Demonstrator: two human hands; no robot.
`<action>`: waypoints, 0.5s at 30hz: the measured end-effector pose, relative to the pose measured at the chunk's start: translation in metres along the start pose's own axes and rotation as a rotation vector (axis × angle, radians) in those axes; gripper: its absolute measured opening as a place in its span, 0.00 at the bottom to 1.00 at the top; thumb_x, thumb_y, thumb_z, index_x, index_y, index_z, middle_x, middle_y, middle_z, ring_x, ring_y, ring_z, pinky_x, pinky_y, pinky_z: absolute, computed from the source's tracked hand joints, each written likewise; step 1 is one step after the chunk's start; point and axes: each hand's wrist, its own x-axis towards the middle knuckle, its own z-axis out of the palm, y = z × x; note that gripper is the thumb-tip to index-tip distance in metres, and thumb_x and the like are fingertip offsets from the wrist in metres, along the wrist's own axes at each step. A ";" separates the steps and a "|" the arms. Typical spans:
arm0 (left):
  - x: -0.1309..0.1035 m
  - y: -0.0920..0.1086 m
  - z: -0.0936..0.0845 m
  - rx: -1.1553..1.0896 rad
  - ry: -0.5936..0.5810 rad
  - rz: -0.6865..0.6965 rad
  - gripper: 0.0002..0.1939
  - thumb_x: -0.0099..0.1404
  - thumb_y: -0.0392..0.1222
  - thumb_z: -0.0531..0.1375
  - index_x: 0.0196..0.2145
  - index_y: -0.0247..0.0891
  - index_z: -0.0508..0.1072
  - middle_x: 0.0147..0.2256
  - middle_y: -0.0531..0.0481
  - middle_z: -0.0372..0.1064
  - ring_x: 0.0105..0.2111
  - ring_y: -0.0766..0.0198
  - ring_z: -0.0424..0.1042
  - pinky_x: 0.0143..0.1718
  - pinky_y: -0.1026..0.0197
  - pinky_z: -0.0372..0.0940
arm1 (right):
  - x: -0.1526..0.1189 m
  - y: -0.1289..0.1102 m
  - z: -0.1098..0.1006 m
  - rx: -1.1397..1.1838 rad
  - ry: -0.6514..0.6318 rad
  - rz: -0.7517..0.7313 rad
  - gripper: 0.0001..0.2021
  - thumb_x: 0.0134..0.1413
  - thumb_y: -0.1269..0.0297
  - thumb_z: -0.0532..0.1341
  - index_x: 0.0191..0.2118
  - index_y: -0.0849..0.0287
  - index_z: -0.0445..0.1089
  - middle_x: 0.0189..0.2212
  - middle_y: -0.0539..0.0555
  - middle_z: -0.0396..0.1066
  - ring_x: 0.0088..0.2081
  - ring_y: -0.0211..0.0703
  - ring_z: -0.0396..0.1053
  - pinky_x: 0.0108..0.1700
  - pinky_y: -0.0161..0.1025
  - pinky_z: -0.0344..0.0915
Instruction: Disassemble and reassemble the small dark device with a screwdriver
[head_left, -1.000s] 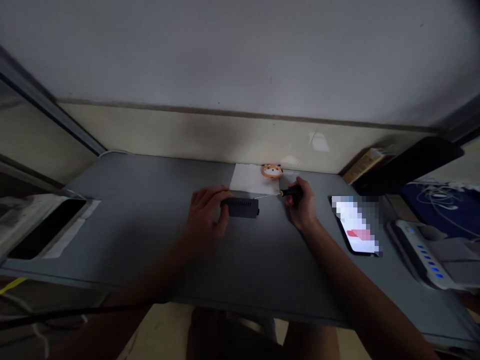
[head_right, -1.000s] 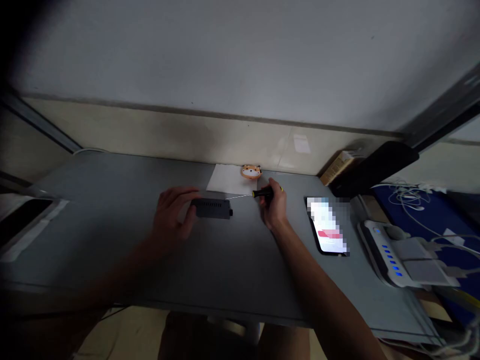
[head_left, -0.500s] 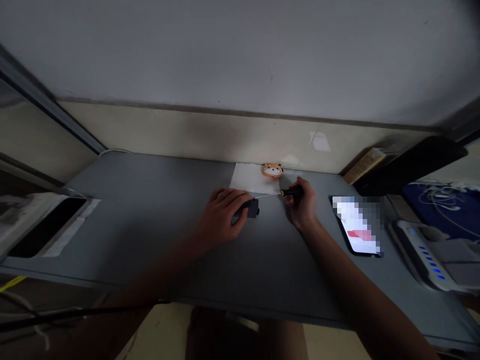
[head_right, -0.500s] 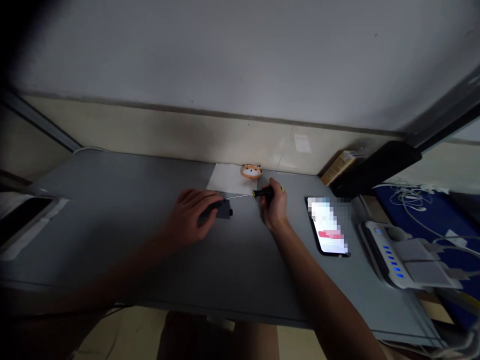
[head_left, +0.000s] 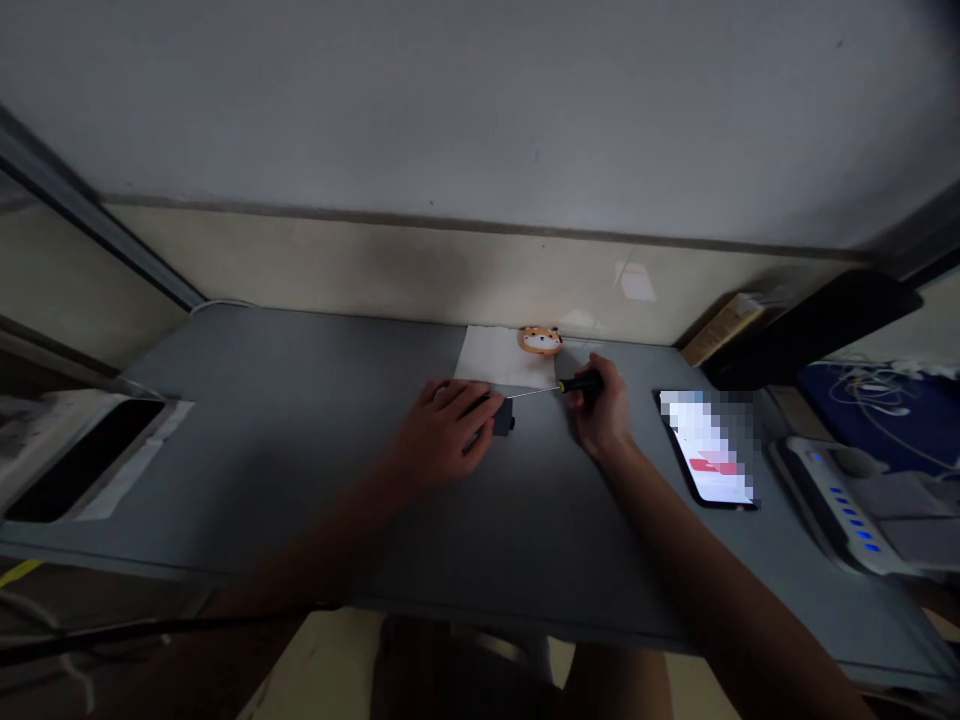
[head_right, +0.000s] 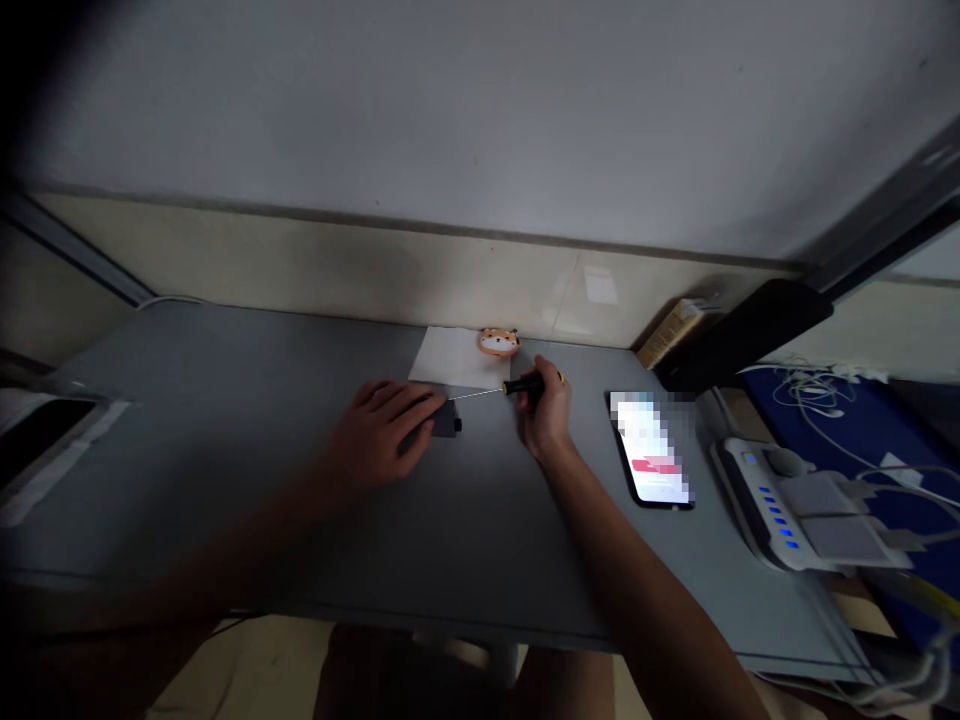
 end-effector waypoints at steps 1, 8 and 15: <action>0.000 -0.001 0.001 0.014 0.006 0.017 0.15 0.73 0.35 0.54 0.51 0.38 0.78 0.45 0.43 0.81 0.44 0.55 0.77 0.50 0.52 0.66 | 0.000 -0.001 0.000 0.008 0.014 0.002 0.14 0.47 0.58 0.66 0.20 0.55 0.62 0.15 0.44 0.64 0.13 0.28 0.54 0.14 0.31 0.49; -0.001 -0.001 0.008 -0.006 -0.008 0.034 0.16 0.73 0.34 0.54 0.52 0.40 0.78 0.45 0.44 0.80 0.42 0.56 0.76 0.48 0.54 0.67 | 0.006 -0.003 -0.003 0.031 0.074 -0.041 0.13 0.48 0.58 0.66 0.22 0.55 0.62 0.16 0.43 0.63 0.14 0.30 0.54 0.16 0.33 0.50; 0.007 0.000 0.005 -0.200 -0.075 0.023 0.20 0.74 0.34 0.53 0.58 0.41 0.76 0.51 0.44 0.80 0.50 0.57 0.77 0.55 0.54 0.69 | 0.014 -0.004 -0.007 0.020 0.100 -0.085 0.13 0.50 0.57 0.64 0.23 0.54 0.61 0.16 0.42 0.62 0.13 0.31 0.55 0.16 0.34 0.49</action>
